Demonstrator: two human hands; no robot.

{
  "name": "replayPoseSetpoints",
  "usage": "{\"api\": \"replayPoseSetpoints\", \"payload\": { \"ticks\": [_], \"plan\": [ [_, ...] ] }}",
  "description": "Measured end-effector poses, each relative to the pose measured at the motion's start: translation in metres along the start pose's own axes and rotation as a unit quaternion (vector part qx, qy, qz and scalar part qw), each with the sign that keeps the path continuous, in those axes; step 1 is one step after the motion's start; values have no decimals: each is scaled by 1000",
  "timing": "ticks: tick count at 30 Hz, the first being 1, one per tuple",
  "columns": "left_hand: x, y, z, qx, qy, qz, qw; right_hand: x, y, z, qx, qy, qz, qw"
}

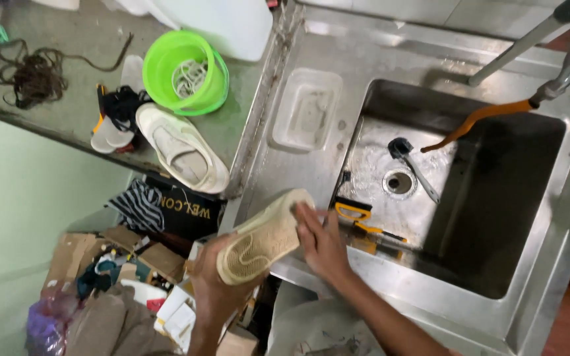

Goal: The person removes the laces from a white sneaker and places them in a green bucket. They then scrub the shoe's sole with a sponge under running water in a stainless steel sink. Another person briefly appears to rinse the bucket.

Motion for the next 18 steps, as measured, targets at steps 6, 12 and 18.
{"api": "replayPoseSetpoints", "payload": {
  "ticks": [6,12,18],
  "plan": [
    [2,-15,-1,10,-6,95,995,-24,26,-7,-23,-50,-97,994],
    [1,-11,-3,-13,-11,74,997,-12,37,-8,-22,-35,-69,997],
    [1,-19,-3,26,3,111,993,4,41,-3,28,-66,-118,990]
  ]
}}
Point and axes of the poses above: each hand's wrist, its own x-axis away from the middle knuckle, its own z-axis out of the back of the hand, y = z × x, the point moved 7 cm from there along -x, towards the middle knuckle, and after that the axes turned 9 degrees about z, right-handed, at the moved point
